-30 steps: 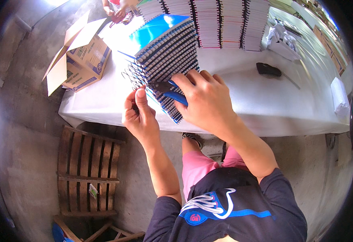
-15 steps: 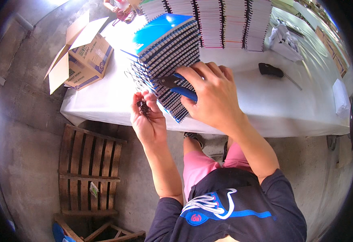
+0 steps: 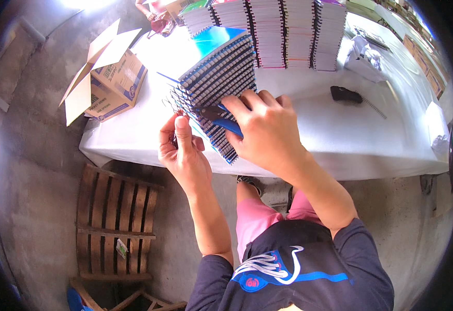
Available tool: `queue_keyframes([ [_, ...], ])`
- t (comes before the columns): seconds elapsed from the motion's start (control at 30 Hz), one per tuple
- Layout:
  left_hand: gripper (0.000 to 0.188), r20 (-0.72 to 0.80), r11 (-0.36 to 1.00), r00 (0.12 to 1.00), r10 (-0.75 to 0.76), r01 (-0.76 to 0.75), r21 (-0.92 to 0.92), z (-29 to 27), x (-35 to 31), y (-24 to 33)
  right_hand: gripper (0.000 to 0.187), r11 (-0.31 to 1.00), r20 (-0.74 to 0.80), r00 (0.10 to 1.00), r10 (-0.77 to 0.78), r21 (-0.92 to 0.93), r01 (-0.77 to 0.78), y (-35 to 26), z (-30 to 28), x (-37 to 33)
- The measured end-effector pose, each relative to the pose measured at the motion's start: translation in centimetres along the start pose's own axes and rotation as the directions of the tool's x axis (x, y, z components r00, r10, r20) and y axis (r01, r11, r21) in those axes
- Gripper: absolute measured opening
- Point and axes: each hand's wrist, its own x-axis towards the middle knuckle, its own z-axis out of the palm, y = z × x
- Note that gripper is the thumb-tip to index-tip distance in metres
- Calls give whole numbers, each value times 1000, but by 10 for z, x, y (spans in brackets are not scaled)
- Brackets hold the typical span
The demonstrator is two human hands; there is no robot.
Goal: The person uses pliers to trim and tuck the ends of the spiral wires on a stack of notebooks.
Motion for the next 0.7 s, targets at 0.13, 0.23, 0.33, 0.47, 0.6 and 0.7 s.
queue_keyframes([
  [0.13, 19, 15, 999, 999, 34, -34, 6, 1, -1, -4, 24, 997, 29, 999, 23, 75, -25, 7, 9, -1],
  [0.23, 23, 24, 996, 997, 69, -70, 51, 3, -1, -3, 25, 976, 118, 991, 66, 201, -89, 10, 7, 0],
  [0.33, 21, 18, 994, 997, 81, -82, 71, 4, -1, -3, 30, 989, 69, 997, 40, 137, -49, 12, -3, -1],
  [0.47, 21, 16, 993, 997, 81, -82, 84, 3, -3, -2, 38, 996, 8, 998, 56, 63, -56, 12, -12, 0],
  [0.6, 21, 24, 995, 997, 72, -74, 60, 4, -3, -2, 40, 999, 23, 999, 41, 34, -41, 9, -10, 4],
  [0.7, 21, 32, 992, 996, 79, -81, 93, 4, -4, 0, 42, 997, 68, 996, 55, 53, -58, 5, -12, 5],
])
